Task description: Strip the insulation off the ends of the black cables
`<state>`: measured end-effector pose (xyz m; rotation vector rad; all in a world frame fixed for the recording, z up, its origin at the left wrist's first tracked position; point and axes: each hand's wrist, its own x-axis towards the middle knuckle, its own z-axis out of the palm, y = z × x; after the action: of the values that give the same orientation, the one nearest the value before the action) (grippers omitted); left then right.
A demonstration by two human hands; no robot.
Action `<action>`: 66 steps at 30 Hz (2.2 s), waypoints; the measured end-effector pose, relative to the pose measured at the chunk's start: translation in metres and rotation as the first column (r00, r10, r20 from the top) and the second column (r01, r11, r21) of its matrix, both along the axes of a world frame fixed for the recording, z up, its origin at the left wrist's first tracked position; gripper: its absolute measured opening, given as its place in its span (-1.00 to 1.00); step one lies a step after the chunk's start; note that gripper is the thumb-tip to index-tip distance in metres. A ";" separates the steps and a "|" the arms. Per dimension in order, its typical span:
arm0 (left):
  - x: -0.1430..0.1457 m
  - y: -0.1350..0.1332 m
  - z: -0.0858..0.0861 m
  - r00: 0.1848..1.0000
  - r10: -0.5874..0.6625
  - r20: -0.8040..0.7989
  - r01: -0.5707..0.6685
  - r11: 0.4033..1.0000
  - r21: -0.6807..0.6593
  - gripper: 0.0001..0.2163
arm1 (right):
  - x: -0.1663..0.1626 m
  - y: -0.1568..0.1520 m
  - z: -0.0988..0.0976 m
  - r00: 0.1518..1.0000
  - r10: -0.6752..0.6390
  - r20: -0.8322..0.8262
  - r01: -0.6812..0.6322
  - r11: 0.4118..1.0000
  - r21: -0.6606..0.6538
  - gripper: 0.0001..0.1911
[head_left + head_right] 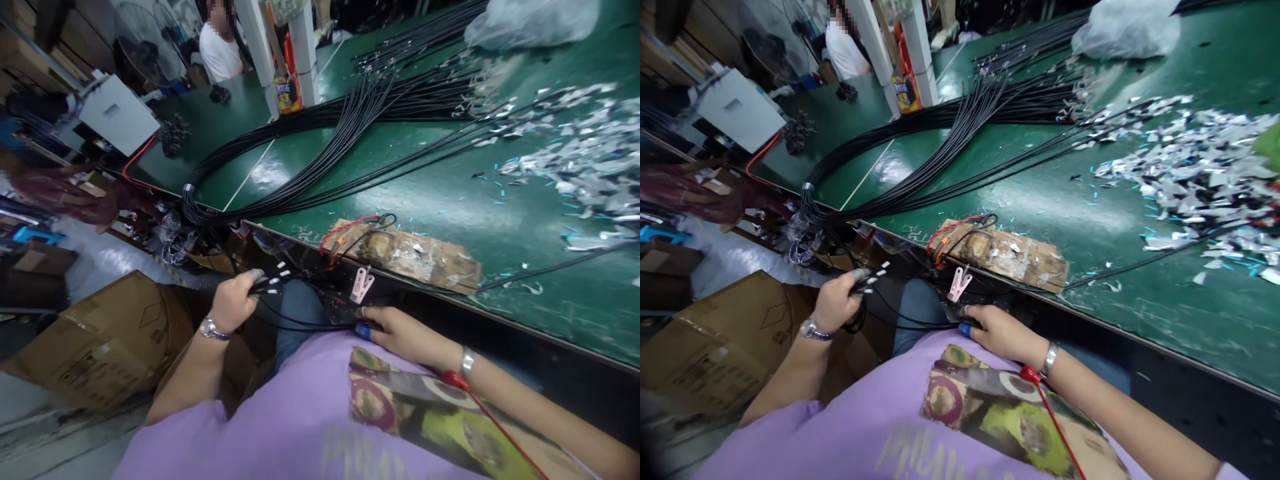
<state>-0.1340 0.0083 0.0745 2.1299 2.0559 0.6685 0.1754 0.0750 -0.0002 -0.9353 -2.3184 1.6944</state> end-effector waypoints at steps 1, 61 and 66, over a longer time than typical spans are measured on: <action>0.012 0.000 -0.007 0.995 -0.025 0.095 0.032 0.997 -0.076 -0.80 | 0.000 0.000 -0.001 1.000 -0.012 0.000 0.012 1.000 0.001 -0.75; 0.116 0.001 -0.070 0.820 0.160 0.549 -0.057 0.978 -0.200 -0.95 | -0.024 -0.009 0.012 0.933 -0.318 -0.169 0.297 0.945 -0.136 -0.63; 0.114 0.000 -0.073 0.811 0.202 0.549 -0.073 0.966 -0.247 -0.98 | -0.025 -0.010 0.014 0.924 -0.336 -0.184 0.308 0.937 -0.165 -0.62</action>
<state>-0.0200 0.0080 0.0015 1.4303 1.8423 0.9190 0.1505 0.0651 0.0135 -1.0376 -1.8207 1.7267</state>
